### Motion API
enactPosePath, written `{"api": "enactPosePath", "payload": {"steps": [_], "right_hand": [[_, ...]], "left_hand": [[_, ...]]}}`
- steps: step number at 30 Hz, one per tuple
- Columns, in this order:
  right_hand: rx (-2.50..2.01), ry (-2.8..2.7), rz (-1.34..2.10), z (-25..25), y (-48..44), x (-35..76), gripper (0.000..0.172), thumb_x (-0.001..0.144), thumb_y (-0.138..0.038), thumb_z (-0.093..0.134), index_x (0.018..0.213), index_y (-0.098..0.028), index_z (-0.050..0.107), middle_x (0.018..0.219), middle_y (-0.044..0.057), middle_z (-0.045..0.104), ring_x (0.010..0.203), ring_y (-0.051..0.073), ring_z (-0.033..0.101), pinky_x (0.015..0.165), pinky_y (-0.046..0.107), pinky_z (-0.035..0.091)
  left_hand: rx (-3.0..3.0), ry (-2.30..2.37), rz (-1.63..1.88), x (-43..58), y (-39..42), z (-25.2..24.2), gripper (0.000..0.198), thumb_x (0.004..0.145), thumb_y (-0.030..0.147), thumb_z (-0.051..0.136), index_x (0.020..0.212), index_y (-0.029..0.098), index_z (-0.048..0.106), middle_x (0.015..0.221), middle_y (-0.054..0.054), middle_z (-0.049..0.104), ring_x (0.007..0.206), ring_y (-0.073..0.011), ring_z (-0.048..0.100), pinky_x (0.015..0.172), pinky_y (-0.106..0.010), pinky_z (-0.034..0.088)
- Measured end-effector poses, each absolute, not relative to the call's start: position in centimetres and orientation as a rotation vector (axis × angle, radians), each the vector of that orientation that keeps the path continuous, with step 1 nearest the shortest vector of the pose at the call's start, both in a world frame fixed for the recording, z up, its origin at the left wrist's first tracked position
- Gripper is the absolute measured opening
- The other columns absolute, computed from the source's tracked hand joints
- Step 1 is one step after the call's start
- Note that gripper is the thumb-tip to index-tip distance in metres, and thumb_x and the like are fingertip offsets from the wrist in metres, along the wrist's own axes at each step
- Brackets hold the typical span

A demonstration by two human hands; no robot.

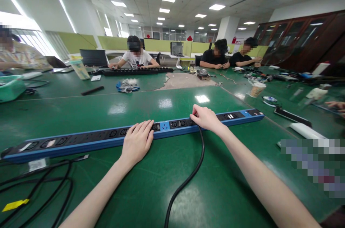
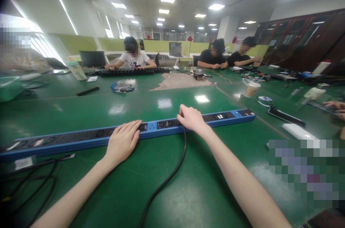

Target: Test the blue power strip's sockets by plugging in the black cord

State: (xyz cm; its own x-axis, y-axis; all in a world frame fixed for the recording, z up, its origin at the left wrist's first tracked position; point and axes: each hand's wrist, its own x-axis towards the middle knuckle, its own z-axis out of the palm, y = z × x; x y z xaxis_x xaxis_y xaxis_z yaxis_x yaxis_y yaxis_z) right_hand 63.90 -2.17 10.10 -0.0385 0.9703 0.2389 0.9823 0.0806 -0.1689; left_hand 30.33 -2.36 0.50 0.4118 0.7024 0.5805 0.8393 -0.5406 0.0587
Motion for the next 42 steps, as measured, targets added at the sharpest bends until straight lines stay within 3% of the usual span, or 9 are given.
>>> {"api": "enactPosePath", "payload": {"steps": [6, 24, 33, 42], "right_hand": [[-1.937, -2.096, 0.015, 9.8, -2.0, 63.8, 0.018, 0.099, -0.039, 0.059, 0.103, -0.024, 0.066, 0.093, 0.004, 0.074, 0.079, 0.019, 0.064, 0.068, 0.028, 0.035], [-1.978, -2.221, -0.207, 9.4, -2.6, 61.7, 0.014, 0.100, -0.036, 0.054, 0.105, -0.024, 0.060, 0.090, 0.007, 0.072, 0.081, 0.024, 0.066, 0.067, 0.030, 0.031], [-1.841, -2.326, 0.068, 10.2, -1.9, 63.8, 0.022, 0.103, -0.046, 0.055, 0.103, -0.025, 0.059, 0.095, 0.004, 0.074, 0.081, 0.020, 0.066, 0.066, 0.027, 0.032], [-1.865, -2.399, -0.058, 10.3, -2.0, 63.3, 0.014, 0.097, -0.034, 0.059, 0.107, -0.024, 0.062, 0.093, 0.006, 0.074, 0.080, 0.021, 0.064, 0.065, 0.029, 0.029]], "left_hand": [[-2.419, -1.348, -0.830, 30.3, -2.4, 0.5, 0.052, 0.107, 0.035, 0.040, 0.156, 0.025, 0.054, 0.155, -0.008, 0.060, 0.143, -0.0275, 0.056, 0.124, -0.049, 0.033], [-2.373, -1.296, -0.838, 30.4, -2.3, 0.4, 0.051, 0.107, 0.035, 0.042, 0.156, 0.025, 0.054, 0.153, -0.008, 0.062, 0.140, -0.0276, 0.058, 0.121, -0.049, 0.038], [-2.378, -1.291, -0.825, 30.3, -2.2, 0.4, 0.050, 0.108, 0.035, 0.042, 0.155, 0.024, 0.055, 0.153, -0.007, 0.062, 0.140, -0.0269, 0.058, 0.122, -0.048, 0.037], [-2.381, -1.296, -0.837, 30.3, -2.3, 0.4, 0.051, 0.107, 0.035, 0.043, 0.156, 0.025, 0.055, 0.153, -0.008, 0.062, 0.139, -0.0286, 0.060, 0.121, -0.051, 0.039]]}}
